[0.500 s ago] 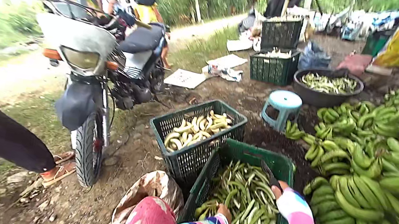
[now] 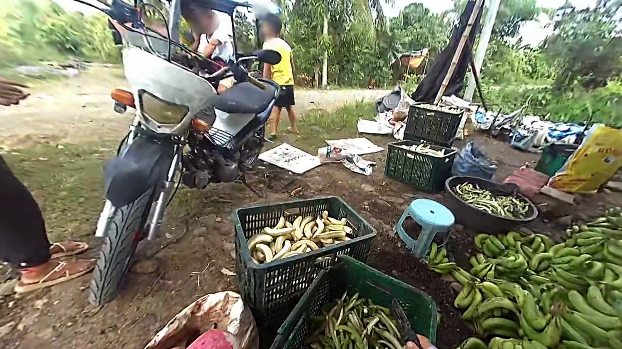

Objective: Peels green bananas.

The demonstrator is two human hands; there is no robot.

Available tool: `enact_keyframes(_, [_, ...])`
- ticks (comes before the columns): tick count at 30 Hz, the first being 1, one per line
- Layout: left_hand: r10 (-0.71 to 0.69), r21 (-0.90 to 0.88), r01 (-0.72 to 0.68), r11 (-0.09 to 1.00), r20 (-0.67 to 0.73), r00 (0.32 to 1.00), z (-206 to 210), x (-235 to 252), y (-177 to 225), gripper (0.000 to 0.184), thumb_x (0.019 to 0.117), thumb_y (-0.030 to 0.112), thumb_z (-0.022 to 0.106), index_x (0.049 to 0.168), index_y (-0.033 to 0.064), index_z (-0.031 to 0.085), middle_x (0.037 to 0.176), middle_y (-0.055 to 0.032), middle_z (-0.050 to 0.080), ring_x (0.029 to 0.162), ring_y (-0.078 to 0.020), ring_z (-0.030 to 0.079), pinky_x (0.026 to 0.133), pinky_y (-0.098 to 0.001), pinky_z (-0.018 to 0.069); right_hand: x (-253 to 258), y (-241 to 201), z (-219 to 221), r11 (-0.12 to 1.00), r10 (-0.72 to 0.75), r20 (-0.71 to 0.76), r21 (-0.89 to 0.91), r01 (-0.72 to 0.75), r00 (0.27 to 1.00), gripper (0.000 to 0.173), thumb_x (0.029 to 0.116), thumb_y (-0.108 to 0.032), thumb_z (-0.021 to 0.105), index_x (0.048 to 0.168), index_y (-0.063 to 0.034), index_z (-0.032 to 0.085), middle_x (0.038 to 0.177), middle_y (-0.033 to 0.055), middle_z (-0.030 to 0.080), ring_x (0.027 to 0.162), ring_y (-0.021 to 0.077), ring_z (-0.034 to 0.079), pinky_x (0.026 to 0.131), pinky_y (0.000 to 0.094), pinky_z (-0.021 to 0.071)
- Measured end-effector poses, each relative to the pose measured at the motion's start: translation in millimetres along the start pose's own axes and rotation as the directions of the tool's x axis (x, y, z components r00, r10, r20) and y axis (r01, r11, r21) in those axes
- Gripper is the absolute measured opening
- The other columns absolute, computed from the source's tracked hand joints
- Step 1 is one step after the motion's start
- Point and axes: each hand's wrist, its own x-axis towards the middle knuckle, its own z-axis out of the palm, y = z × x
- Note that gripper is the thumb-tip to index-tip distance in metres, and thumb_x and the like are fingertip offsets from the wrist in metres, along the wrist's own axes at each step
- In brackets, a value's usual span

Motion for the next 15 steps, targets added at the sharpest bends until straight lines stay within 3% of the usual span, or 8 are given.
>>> enact_keyframes(4, [-0.018,-0.094,0.010,0.996,-0.092,0.996,-2.9,16.7,-22.1,0.061,0.0988,0.045,0.062,0.127,-0.0088,0.062,0.140,-0.0302,0.055,0.132,-0.0460,0.051,0.110,-0.0622,0.0380,-1.7,8.8,0.1,0.999,0.009,-0.016,0.037,-0.008,1.000,0.050,0.1110,-0.040,0.041,0.153,-0.0140,0.048,0.147,0.0183,0.058,0.140,0.0334,0.052,0.117,0.0560,0.0366])
enact_keyframes(8, [-0.055,-0.181,0.026,0.983,-0.156,0.986,-2.4,23.5,-35.0,0.059,0.1038,0.046,0.051,0.132,-0.0055,0.060,0.135,-0.0267,0.061,0.132,-0.0424,0.054,0.117,-0.0598,0.0294,-7.4,13.2,-2.3,0.997,-0.021,-0.022,0.074,0.022,1.000,0.050,0.1114,-0.037,0.041,0.154,-0.0093,0.046,0.148,0.0202,0.056,0.141,0.0330,0.051,0.119,0.0527,0.0351])
enact_keyframes(11, [-0.048,-0.210,0.009,0.978,-0.181,0.982,0.7,24.4,-37.2,0.059,0.1063,0.046,0.042,0.134,-0.0027,0.059,0.134,-0.0249,0.062,0.131,-0.0398,0.055,0.118,-0.0584,0.0280,-2.9,19.3,0.5,0.994,-0.038,-0.076,0.098,0.046,0.996,0.050,0.1104,-0.036,0.045,0.152,-0.0086,0.048,0.146,0.0195,0.058,0.139,0.0323,0.054,0.119,0.0519,0.0361])
enact_keyframes(15, [-0.070,-0.471,-0.119,0.874,-0.365,0.928,-0.4,18.0,-32.0,0.053,0.1094,0.041,0.038,0.130,-0.0018,0.062,0.129,-0.0235,0.066,0.129,-0.0380,0.058,0.117,-0.0571,0.0306,-21.5,7.7,-15.5,0.976,-0.040,-0.035,0.214,0.047,0.999,0.048,0.1123,-0.027,0.041,0.153,-0.0015,0.043,0.144,0.0238,0.057,0.132,0.0333,0.058,0.114,0.0485,0.0400])
